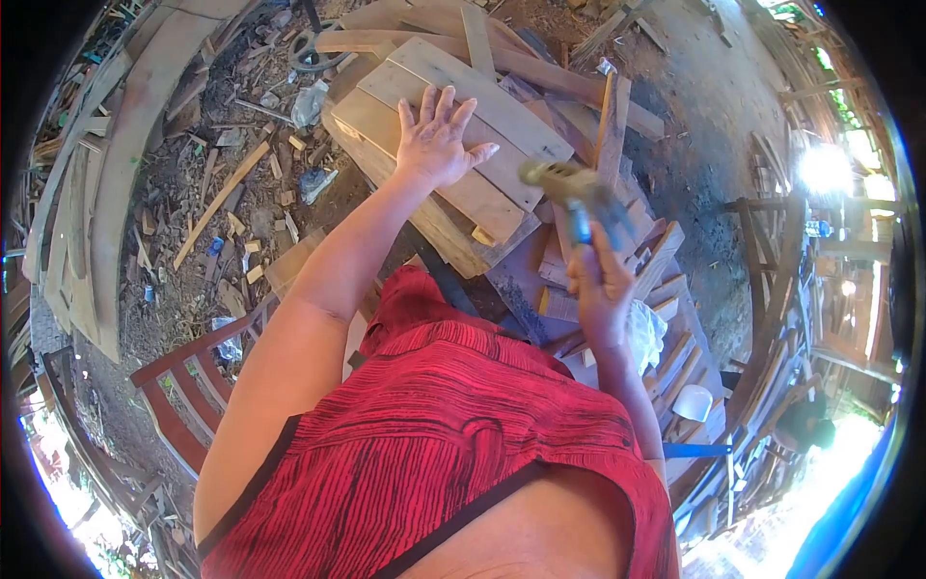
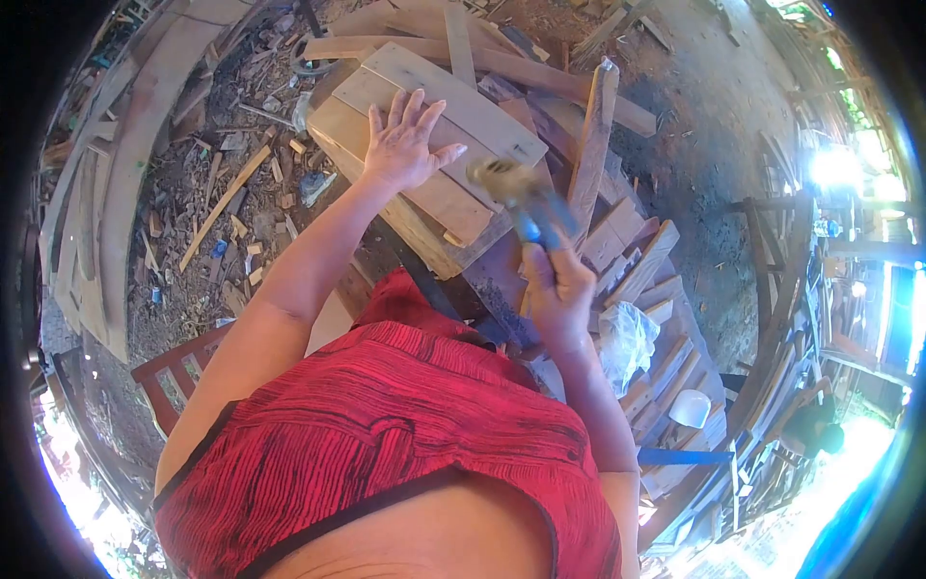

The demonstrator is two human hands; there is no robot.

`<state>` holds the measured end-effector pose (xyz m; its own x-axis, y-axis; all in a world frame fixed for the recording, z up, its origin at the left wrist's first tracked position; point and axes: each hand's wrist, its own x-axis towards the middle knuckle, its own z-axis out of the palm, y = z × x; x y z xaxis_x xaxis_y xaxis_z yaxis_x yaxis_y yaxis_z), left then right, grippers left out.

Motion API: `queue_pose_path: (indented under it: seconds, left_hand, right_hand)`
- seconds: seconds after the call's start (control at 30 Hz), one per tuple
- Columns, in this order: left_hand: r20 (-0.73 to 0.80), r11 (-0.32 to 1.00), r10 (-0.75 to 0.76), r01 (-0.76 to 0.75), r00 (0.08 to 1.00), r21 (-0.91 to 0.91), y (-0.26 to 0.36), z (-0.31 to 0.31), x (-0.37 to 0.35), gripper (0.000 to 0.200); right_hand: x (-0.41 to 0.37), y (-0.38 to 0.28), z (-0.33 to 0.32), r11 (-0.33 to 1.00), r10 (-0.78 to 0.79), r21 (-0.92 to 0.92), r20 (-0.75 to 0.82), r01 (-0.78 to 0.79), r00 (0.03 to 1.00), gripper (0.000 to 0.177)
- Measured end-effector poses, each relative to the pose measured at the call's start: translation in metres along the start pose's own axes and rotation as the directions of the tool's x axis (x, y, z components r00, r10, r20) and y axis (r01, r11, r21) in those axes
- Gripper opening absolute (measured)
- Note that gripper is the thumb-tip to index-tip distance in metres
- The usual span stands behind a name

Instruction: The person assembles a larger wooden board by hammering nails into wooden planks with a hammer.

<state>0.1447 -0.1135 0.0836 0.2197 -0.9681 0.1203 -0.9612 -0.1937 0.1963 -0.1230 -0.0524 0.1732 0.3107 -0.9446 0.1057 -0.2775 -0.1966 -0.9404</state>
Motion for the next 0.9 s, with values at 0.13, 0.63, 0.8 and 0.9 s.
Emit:
queue_pose_path:
  seconds: [0.13,0.63,0.8,0.9]
  left_hand:
    - [0.008,1.0,0.009,-0.008,1.0,-0.012,-0.001,-0.003,0.0,0.081]
    - [-0.015,0.998,0.025,-0.026,1.0,-0.057,-0.003,-0.006,-0.003,0.082]
    - [-0.086,0.981,0.039,-0.054,0.996,-0.188,-0.005,-0.004,-0.002,0.068]
    - [-0.158,0.904,0.037,-0.101,0.987,-0.416,-0.022,0.003,0.001,0.051]
  right_hand:
    - [0.006,0.017,0.001,0.896,0.243,-0.421,0.189,-0.145,0.951,0.028]
    - [0.008,0.025,0.002,0.91,0.407,0.022,0.125,-0.413,0.905,0.026]
    - [0.022,0.053,-0.018,0.948,0.272,0.204,-0.116,-0.245,0.955,0.028]
    - [0.035,0.075,-0.03,0.976,0.216,0.042,-0.307,-0.214,0.927,0.029]
